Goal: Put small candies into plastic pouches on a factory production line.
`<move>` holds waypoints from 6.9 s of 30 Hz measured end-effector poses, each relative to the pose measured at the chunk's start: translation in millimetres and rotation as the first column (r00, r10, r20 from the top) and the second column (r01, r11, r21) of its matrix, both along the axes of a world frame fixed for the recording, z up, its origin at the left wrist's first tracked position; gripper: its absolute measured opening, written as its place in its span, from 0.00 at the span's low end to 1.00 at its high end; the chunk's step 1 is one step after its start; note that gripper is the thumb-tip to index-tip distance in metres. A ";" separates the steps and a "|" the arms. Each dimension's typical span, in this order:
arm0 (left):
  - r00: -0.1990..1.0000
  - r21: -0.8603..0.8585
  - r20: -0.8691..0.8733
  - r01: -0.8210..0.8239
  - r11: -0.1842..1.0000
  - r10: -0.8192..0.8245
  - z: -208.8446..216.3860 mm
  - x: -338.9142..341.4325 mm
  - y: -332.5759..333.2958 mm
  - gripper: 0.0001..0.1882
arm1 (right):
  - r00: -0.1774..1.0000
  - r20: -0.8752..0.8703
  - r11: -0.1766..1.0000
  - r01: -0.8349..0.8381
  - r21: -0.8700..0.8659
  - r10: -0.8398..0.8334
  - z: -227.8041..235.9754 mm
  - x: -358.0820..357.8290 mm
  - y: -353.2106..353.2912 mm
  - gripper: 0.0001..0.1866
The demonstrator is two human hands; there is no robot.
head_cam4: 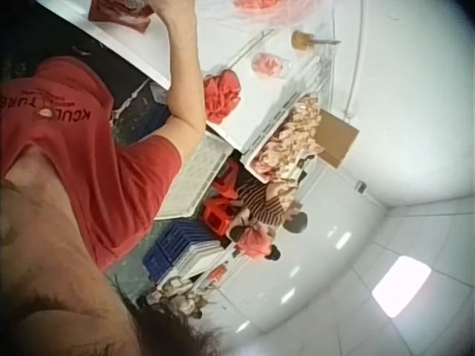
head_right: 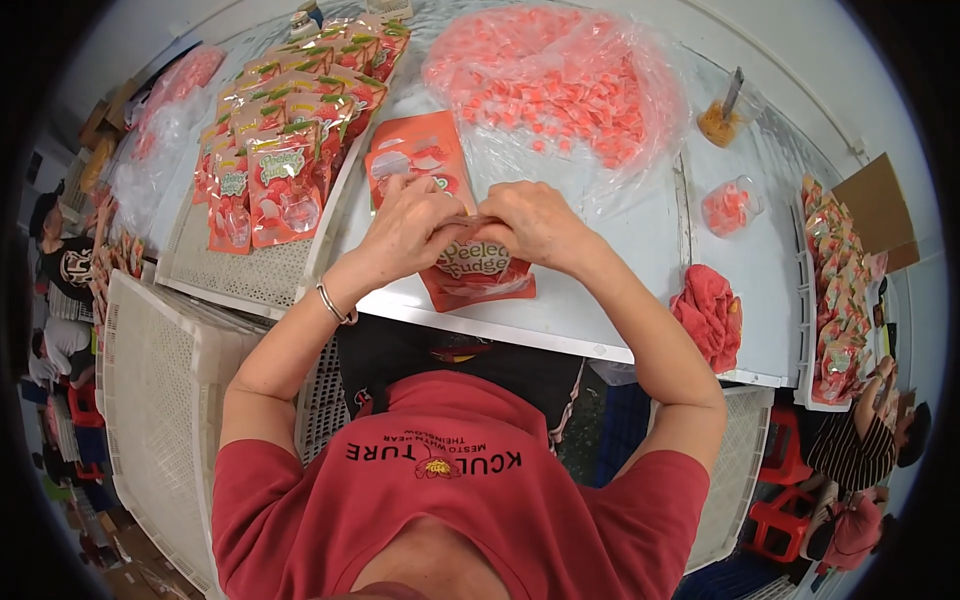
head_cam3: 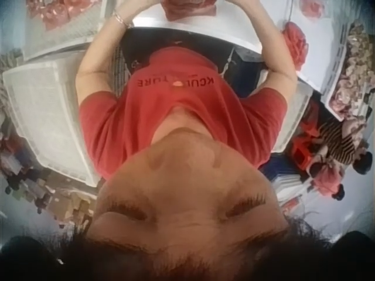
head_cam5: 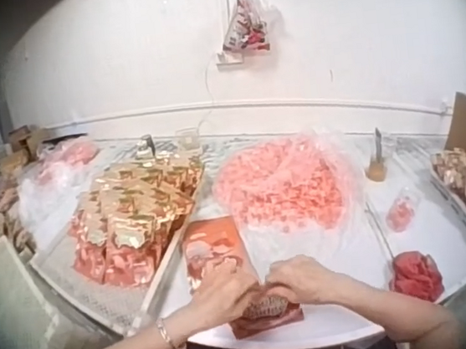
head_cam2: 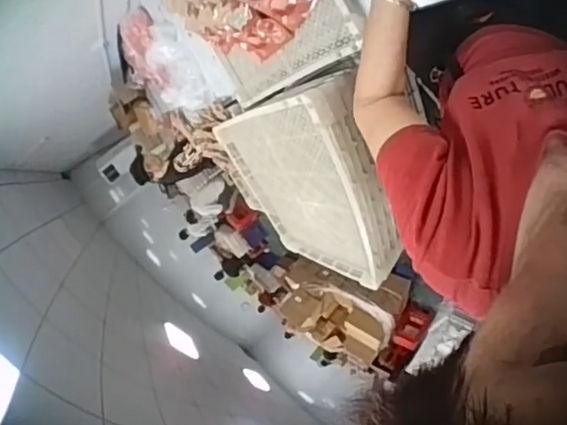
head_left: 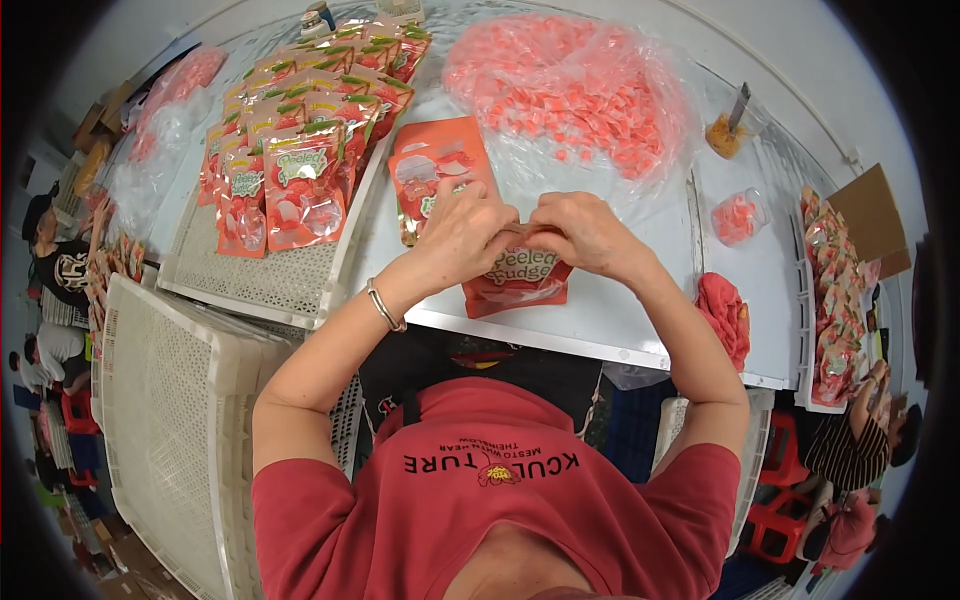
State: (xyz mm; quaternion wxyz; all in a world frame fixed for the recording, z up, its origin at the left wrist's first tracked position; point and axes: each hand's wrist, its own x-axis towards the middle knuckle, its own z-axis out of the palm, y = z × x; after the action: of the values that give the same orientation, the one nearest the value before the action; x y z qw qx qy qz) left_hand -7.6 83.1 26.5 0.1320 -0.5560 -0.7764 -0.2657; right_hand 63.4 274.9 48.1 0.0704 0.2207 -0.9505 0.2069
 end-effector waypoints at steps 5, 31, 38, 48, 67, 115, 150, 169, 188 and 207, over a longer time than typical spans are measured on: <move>0.981 -0.084 0.184 -0.046 0.995 0.061 2.0 -2.4 -7.1 0.05 | 0.991 -0.046 0.991 0.124 0.053 -0.122 -11.0 10.7 -4.0 0.08; 0.805 0.756 0.428 -0.568 0.327 0.410 14.7 -49.8 -163.4 0.39 | 0.996 -0.071 0.861 0.012 -0.509 -0.056 47.2 -134.9 -159.7 0.13; 0.260 0.375 0.420 -0.922 0.094 0.869 -63.0 -111.5 -195.0 0.61 | 0.964 -0.170 0.830 -0.263 -0.493 0.205 -10.7 -285.8 -314.0 0.16; -0.313 0.120 0.477 -0.902 -0.414 0.821 -144.4 -237.8 -246.5 0.41 | 0.941 -0.240 0.965 -0.258 -0.044 0.241 -84.2 -203.5 -268.9 0.34; -0.184 -0.181 0.033 -0.968 -0.175 0.982 -183.0 -301.3 -241.0 0.52 | 0.860 -0.510 0.948 -0.163 -0.274 0.000 -110.0 -283.2 -233.4 0.07; 0.730 -0.117 0.655 -0.157 0.981 0.195 -118.9 -92.7 -17.3 0.16 | 0.862 -0.443 0.962 0.275 0.002 -0.245 -136.4 -71.2 -25.9 0.26; 0.795 0.065 0.600 -0.154 0.986 0.085 -70.6 -69.1 -18.0 0.13 | 0.867 0.492 0.463 0.470 -0.752 -0.082 -104.4 -53.1 30.6 0.18; 0.691 0.346 0.717 -0.468 0.813 0.092 -33.3 -29.2 -49.2 0.14 | 0.730 0.249 -0.011 0.314 -0.949 -0.637 -107.8 41.9 115.3 0.19; 0.622 0.423 0.778 -0.421 0.802 -0.083 -15.3 -18.8 -24.7 0.16 | 0.729 -0.229 0.736 0.673 0.073 -0.645 -179.9 18.8 33.1 0.19; 0.784 0.420 0.616 -0.402 0.814 0.070 -25.8 -41.5 73.8 0.15 | 0.809 -0.329 0.735 0.175 -0.655 -0.487 -17.9 -52.4 -6.8 0.11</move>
State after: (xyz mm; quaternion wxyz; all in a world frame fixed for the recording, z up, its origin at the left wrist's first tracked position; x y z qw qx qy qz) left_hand -49.2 156.9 0.7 0.0734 -0.2843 -0.7404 -0.6046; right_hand 11.0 268.2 30.2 0.4062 0.0521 -0.8116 0.4167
